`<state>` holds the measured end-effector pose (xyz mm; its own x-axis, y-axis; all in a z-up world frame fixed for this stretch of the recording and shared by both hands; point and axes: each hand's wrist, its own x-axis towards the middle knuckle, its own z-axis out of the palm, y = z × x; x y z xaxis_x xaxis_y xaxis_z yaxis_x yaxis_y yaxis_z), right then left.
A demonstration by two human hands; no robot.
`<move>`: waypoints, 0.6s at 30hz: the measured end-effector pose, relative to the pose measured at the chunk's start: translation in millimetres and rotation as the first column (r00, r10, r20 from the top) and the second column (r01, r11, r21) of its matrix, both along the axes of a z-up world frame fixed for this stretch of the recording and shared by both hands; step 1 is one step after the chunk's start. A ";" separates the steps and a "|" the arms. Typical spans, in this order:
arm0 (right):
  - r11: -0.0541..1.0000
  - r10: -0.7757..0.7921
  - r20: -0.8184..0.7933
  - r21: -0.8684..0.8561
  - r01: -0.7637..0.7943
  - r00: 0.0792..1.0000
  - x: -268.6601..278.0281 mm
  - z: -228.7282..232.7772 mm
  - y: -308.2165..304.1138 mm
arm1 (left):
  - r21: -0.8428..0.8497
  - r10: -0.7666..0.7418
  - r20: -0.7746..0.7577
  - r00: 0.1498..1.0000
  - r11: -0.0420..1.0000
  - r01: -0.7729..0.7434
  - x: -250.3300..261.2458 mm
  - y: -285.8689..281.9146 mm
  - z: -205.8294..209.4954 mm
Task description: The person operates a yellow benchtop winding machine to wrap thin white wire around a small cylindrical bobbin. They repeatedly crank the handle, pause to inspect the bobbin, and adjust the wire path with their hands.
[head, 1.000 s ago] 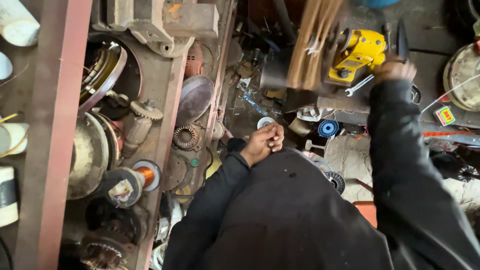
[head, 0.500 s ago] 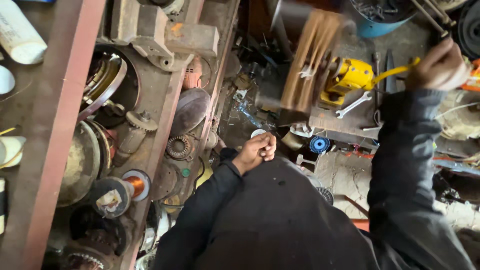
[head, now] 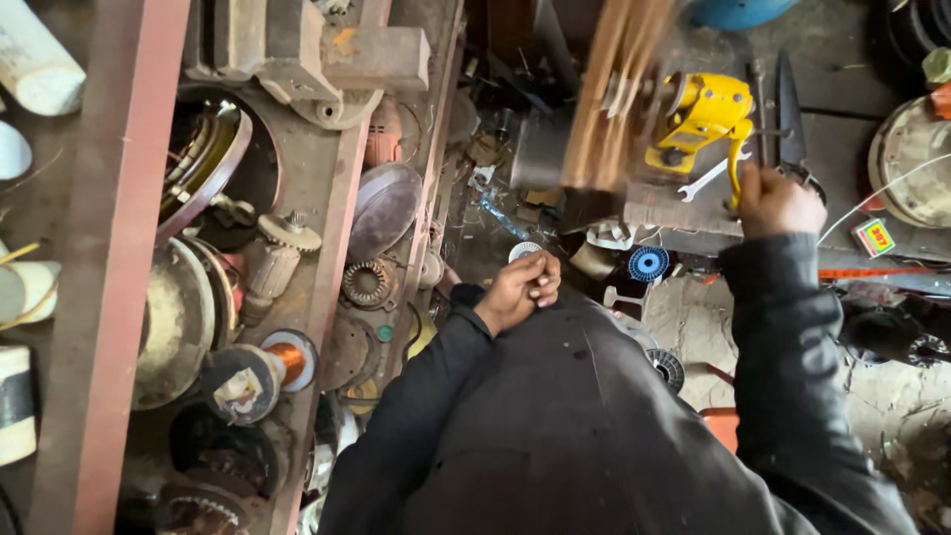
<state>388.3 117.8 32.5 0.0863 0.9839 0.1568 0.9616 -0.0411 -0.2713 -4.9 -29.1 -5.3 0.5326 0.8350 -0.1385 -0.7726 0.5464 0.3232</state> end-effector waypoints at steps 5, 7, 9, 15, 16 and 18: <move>0.866 -0.100 -0.095 0.481 0.134 0.990 28.6 29.0 36.8 | -0.041 -0.005 0.036 0.999 0.999 0.006 -0.3 15.8 9.5; 0.549 -0.081 0.116 0.834 -0.053 0.990 48.6 22.9 99.5 | -0.022 -0.004 0.019 1.000 1.000 0.005 -0.5 19.9 7.5; 0.524 -0.110 0.112 0.851 -0.038 0.988 46.8 18.6 150.7 | -0.018 -0.002 -0.002 1.000 1.000 0.002 -0.4 21.9 1.2; 0.943 -0.080 -0.126 0.312 0.116 0.989 26.8 17.4 201.6 | -0.026 0.007 -0.105 0.994 1.000 -0.010 3.9 25.6 -33.4; 0.902 -0.053 -0.038 0.428 0.064 0.998 24.7 3.1 208.5 | -0.030 0.018 -0.119 0.993 0.999 -0.021 4.2 27.3 -37.5; 0.742 -0.090 0.178 0.668 -0.053 0.980 21.5 -29.5 217.3 | -0.041 0.039 -0.124 0.992 0.998 -0.044 3.8 29.1 -43.3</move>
<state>409.9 335.1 3.0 0.0026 0.6184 0.7858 0.9966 0.0630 -0.0528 -1.1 0.0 -48.5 0.4744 0.8477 -0.2371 -0.7507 0.5303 0.3939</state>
